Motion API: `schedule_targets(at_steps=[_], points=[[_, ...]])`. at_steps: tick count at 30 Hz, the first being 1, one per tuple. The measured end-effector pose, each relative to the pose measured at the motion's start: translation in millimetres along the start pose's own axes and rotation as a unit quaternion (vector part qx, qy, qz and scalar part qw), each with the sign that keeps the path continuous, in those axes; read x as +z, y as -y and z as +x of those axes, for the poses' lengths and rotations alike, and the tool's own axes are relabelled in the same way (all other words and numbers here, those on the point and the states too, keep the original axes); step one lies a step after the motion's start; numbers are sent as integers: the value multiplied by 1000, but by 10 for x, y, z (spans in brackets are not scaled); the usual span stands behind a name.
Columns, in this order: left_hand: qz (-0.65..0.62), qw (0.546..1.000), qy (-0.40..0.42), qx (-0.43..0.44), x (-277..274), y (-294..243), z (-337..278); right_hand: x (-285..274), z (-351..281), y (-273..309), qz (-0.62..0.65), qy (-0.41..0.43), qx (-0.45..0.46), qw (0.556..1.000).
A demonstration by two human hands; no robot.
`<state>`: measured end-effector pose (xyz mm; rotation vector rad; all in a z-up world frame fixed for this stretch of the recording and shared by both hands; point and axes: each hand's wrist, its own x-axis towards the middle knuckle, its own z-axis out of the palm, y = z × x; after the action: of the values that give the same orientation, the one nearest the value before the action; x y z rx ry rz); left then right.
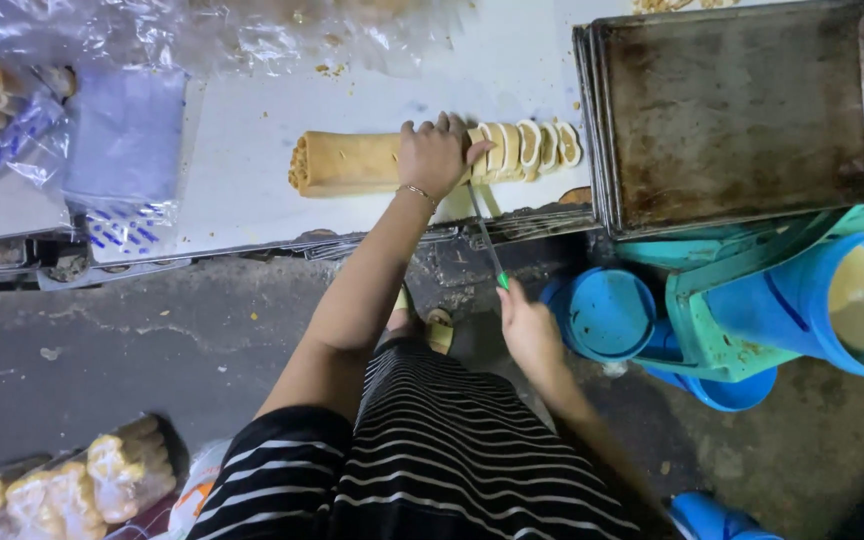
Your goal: The person takes a long cylindrical bread roll from a tray and places it on a white countertop. Using a knife, they slice the roll into many thin, even pieces. The person then gathers the sliced pieces and places them into a clear plastic bag.
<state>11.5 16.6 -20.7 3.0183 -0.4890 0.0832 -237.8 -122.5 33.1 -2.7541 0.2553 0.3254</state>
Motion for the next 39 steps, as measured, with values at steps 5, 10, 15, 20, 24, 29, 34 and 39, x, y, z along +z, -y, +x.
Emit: schedule_targets(at_steps=[5, 10, 15, 20, 24, 29, 34, 39], points=[[5, 1000, 28, 5, -129, -10, -46, 588, 900, 104, 52, -67, -38, 996], [17, 1000, 19, -10, -354, -58, -90, 682, 476, -166, -22, -112, -106, 988], [-9, 998, 67, -15, -340, -5, -54, 40, -772, -442, -43, 72, 44, 996], [-1, 1000, -14, -7, 86, 189, -64, -569, -639, 190, 3, -99, 5, 995], [-19, 999, -31, -24, -34, 152, -74, -155, -150, 276, -45, -140, -28, 989], [-38, 999, -23, -31, -193, 104, -129, -195, 361, 401, -7, -83, -55, 995], [-27, 999, -3, -32, -259, 102, -119, -102, 1003, 603, -7, -124, -102, 987], [-50, 998, -5, -47, -177, 130, -65, -718, 120, 621, -15, 3, -28, 999]])
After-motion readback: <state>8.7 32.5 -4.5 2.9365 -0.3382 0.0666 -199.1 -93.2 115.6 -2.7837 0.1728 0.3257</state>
